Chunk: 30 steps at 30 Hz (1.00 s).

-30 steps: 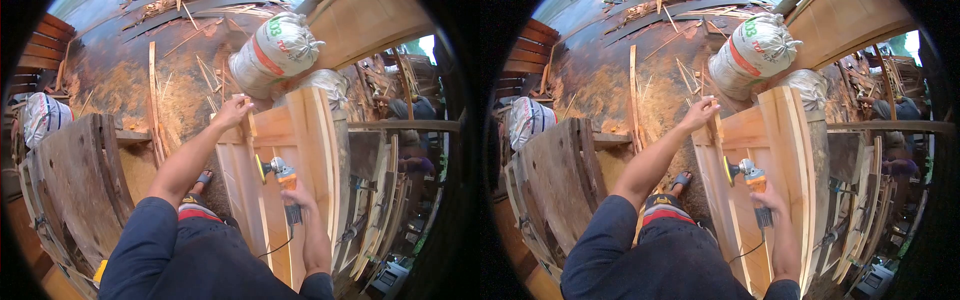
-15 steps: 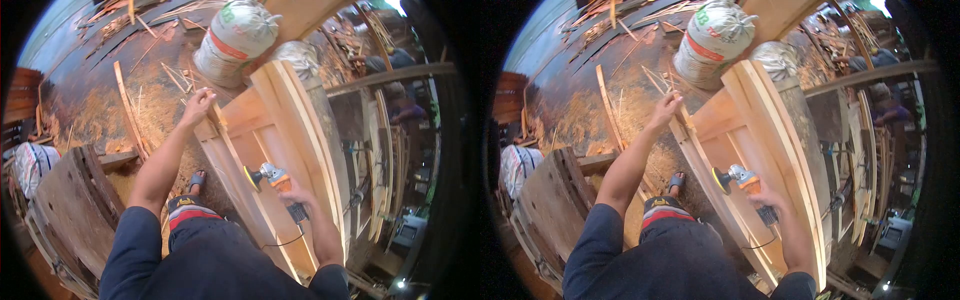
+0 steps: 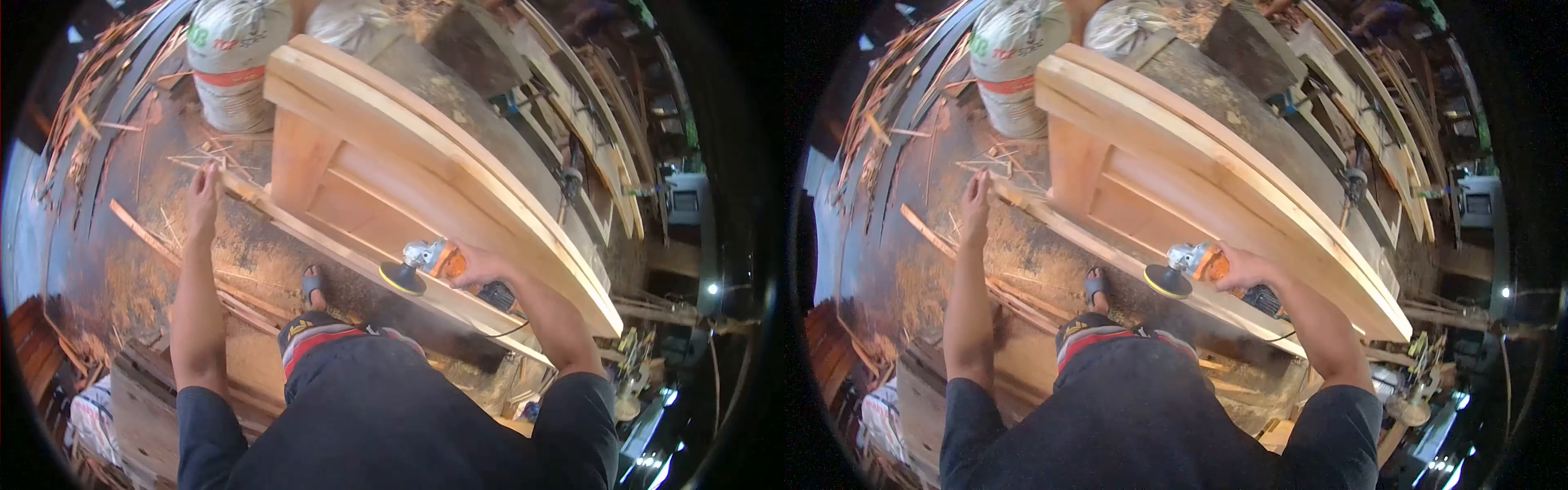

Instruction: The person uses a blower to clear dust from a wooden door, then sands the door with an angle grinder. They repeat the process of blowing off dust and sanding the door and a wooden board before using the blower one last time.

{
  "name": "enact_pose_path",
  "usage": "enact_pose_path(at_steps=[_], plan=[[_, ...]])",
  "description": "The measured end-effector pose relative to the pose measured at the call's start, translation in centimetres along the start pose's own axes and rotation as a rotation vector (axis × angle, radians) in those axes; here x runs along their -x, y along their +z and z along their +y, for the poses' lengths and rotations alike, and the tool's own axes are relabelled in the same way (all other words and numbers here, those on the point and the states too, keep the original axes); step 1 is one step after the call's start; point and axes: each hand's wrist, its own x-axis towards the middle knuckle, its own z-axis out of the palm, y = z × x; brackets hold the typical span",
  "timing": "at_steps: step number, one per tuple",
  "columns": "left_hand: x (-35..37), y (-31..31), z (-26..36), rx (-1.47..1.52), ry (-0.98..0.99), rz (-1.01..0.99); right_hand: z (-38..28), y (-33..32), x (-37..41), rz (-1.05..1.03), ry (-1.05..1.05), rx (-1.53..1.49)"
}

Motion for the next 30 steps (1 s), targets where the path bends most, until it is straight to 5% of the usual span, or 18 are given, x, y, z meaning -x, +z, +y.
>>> enact_pose_path(at_steps=[6, 13, 24, 30], plan=[[-0.6, -0.3, -1.3, -0.009, 0.009, -0.018, 1.2, 0.1, 4.6, -0.079, 0.251, -0.019], [-2.2, -2.7, -3.9, -0.148, 0.121, -0.189, 4.8, 0.8, 9.9, -0.004, 0.276, -0.055], [-1.4, -1.7, -2.3, -0.116, -0.047, -0.091, 13.1, 2.7, 18.2, 0.105, 0.387, -0.039], [-2.8, -1.9, -3.8, -0.093, -0.088, 0.058, 17.2, 2.7, 23.9, 0.052, 0.628, -0.076]])
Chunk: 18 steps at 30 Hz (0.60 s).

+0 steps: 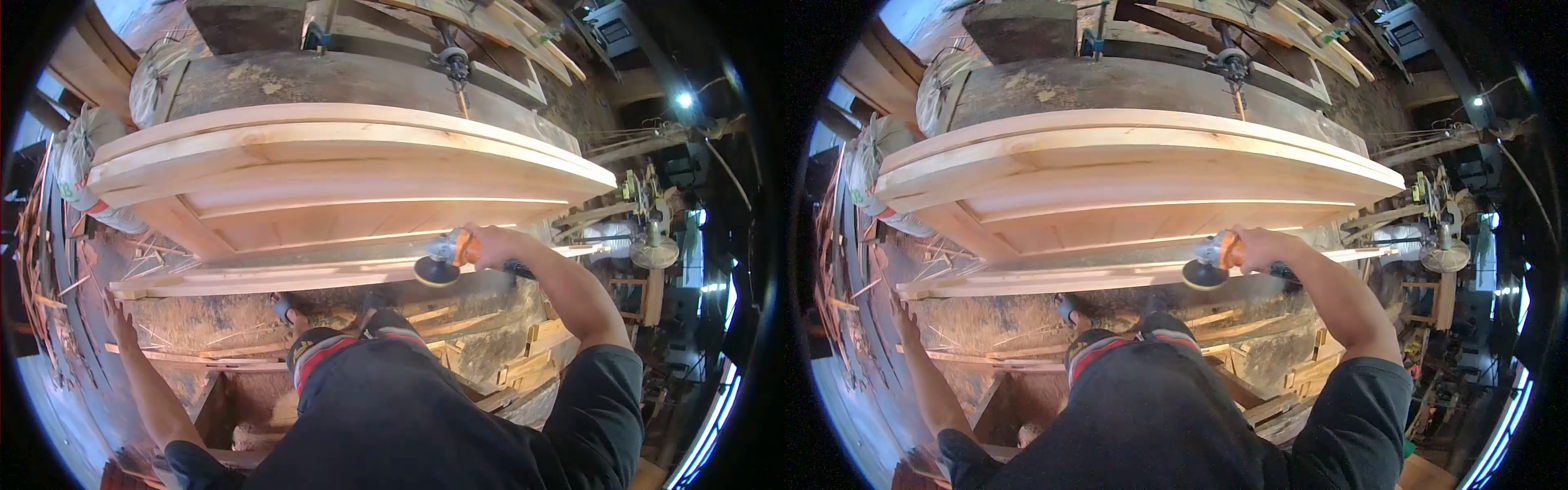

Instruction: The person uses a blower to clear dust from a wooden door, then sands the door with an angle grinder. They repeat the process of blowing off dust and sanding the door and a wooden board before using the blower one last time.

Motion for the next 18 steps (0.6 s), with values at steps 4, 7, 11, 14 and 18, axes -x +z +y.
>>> enact_pose_path(at_steps=[4, 7, 11, 14, 18], plan=[[1.3, 2.3, -1.1, 0.057, 0.185, 0.121, 5.7, -0.4, 0.1, 0.054, 0.008, -0.065], [10.9, 12.6, -4.5, -0.171, 0.036, 0.388, 8.4, 0.3, -3.0, 0.104, -0.183, -0.135], [30.7, 29.1, -8.0, -0.220, 0.090, 0.078, 5.6, 0.4, -9.4, -0.012, -0.540, -0.287], [34.1, 32.6, -10.6, 0.070, -0.088, 0.025, 0.5, -0.7, -11.6, -0.056, -0.622, -0.170], [33.4, 32.4, -10.6, 0.174, -0.154, 0.000, -4.9, -2.5, -9.4, -0.256, -0.668, -0.074]])
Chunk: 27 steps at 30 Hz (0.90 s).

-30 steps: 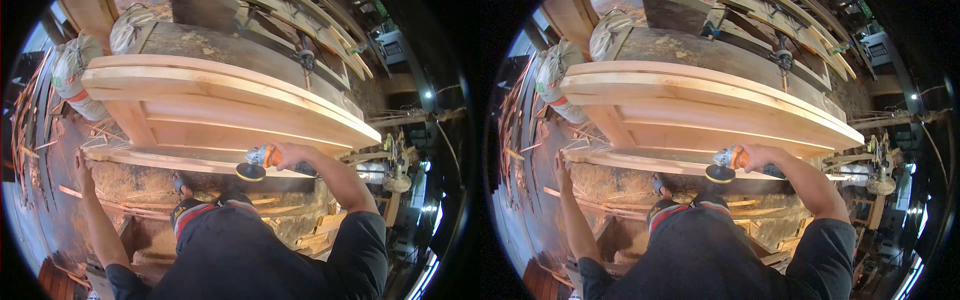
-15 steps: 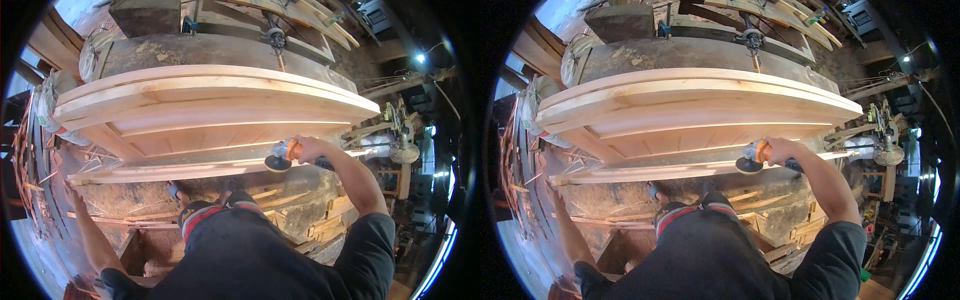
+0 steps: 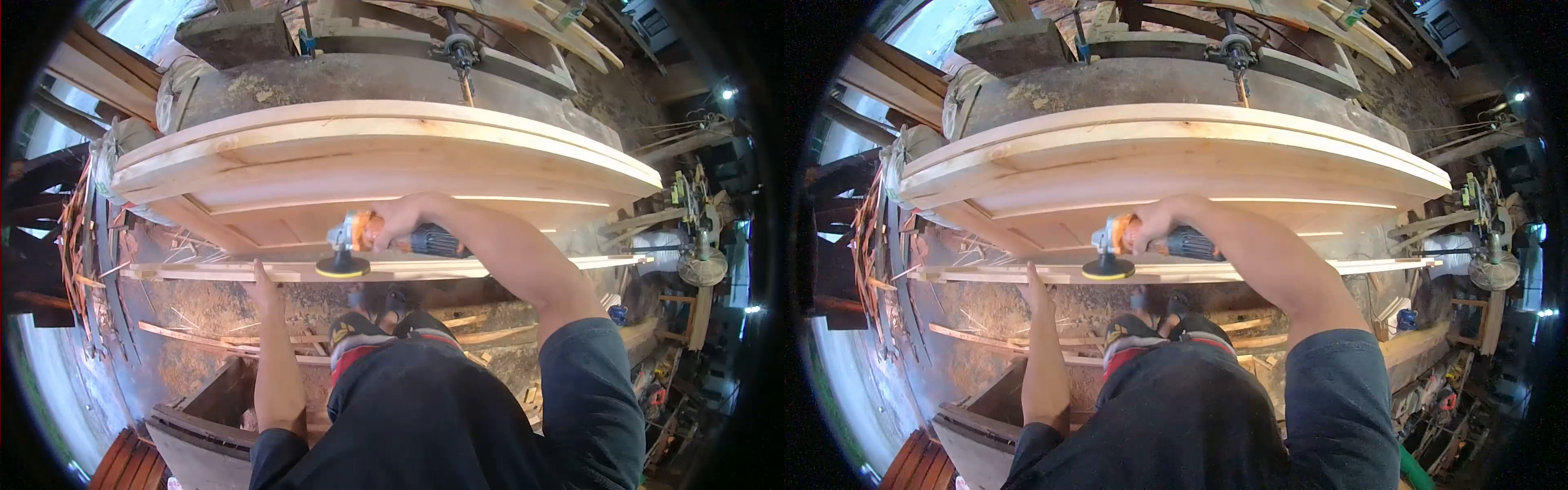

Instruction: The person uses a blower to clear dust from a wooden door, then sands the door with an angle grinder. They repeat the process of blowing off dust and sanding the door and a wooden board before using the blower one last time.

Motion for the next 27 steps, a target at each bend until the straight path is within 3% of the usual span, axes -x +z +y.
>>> enact_pose_path(at_steps=[1, 5, 10, 13, 20, 27], plan=[[-1.3, -0.3, -1.1, -0.027, 0.046, -0.013, 2.2, 0.5, -2.7, 0.047, -0.028, 0.041], [2.8, 1.3, 2.4, 0.079, -0.024, -0.086, 0.8, 0.6, -0.1, 0.037, 0.096, 0.096], [6.2, 3.0, 5.3, -0.014, -0.171, 0.012, 5.2, 0.8, 1.4, 0.035, 0.086, 0.083], [6.6, 4.2, 2.4, -0.037, -0.230, 0.004, 5.6, 0.8, 4.0, 0.051, 0.105, 0.184], [17.1, 11.1, -1.2, 0.025, -0.218, -0.108, 12.4, 0.5, 8.5, 0.046, 0.077, 0.077], [23.8, 16.5, -6.6, -0.003, -0.176, -0.055, 20.6, 0.5, 13.3, 0.021, -0.107, 0.027]])
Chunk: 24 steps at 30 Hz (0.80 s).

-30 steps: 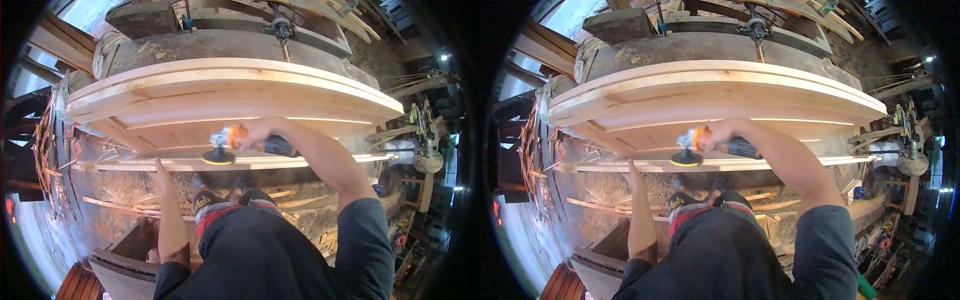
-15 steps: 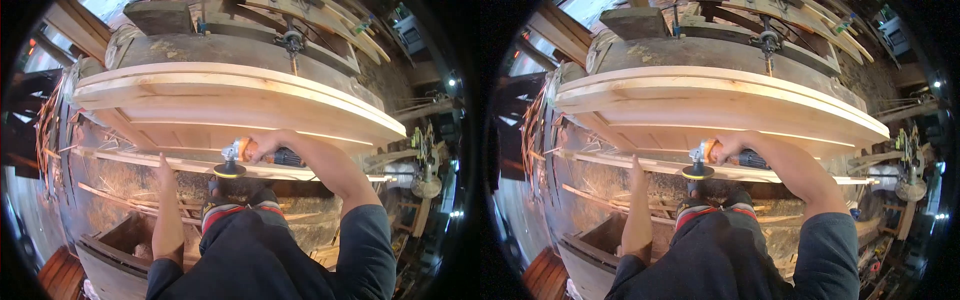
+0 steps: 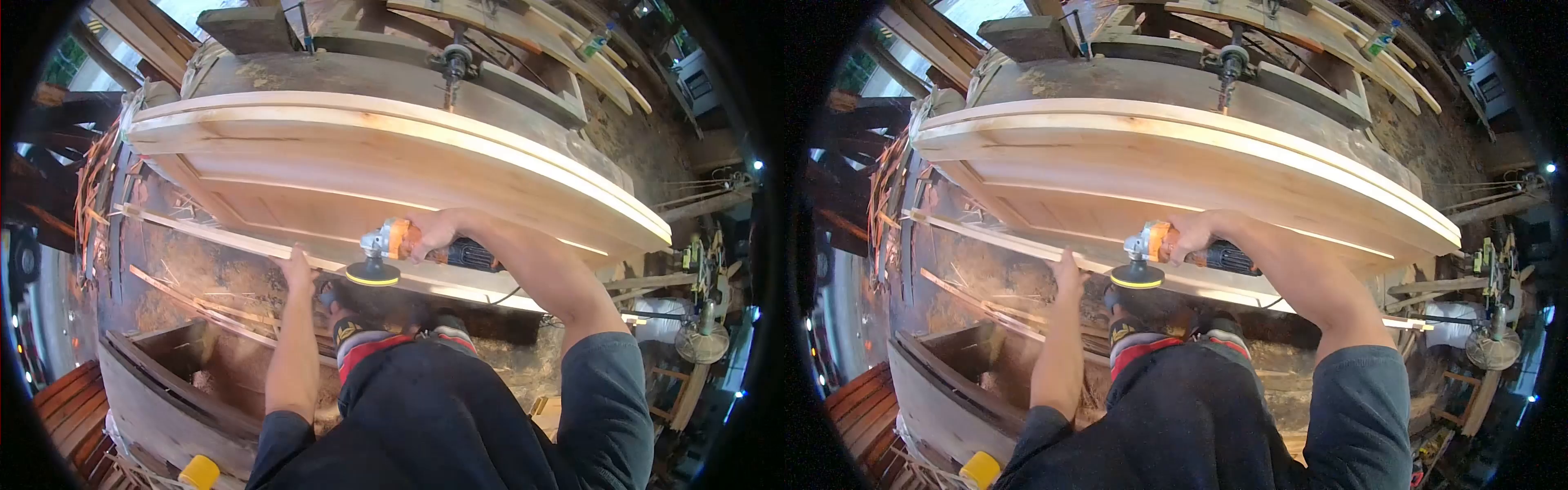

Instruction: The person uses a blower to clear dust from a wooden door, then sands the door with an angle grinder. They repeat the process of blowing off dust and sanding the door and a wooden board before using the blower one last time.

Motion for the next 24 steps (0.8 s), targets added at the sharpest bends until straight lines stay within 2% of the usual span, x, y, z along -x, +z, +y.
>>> enact_pose_path(at_steps=[2, 6, 8, 11, 14, 17, 18, 21, 24], plan=[[-0.8, -0.5, -0.3, 0.011, 0.015, -0.002, 1.4, 0.2, 0.6, -0.076, -0.050, -0.082], [-0.7, -0.1, -0.5, 0.035, 0.043, -0.026, 2.3, -0.1, 3.4, -0.024, 0.081, 0.008], [-0.4, -0.1, -0.2, 0.026, 0.070, -0.037, 4.2, 0.1, 3.0, -0.022, 0.042, 0.001], [-0.3, 0.0, -0.2, 0.022, 0.062, 0.008, 7.1, 0.0, 4.2, -0.119, 0.089, -0.047], [-0.9, -0.3, -0.7, 0.026, 0.110, 0.003, 9.3, 0.6, 6.3, -0.095, 0.068, -0.101], [-0.9, -0.4, -0.9, 0.000, 0.071, 0.047, 9.9, 1.0, 9.5, 0.047, 0.104, 0.014], [-0.9, -0.3, -0.9, -0.004, 0.087, 0.064, 9.2, 0.9, 10.9, 0.005, 0.231, -0.039], [-1.3, -0.2, -1.4, -0.002, 0.094, 0.089, 8.2, 0.7, 14.8, 0.031, 0.311, -0.020], [-1.4, 0.1, -1.9, -0.007, 0.075, 0.040, 10.6, 0.8, 17.0, 0.070, 0.331, 0.080]])
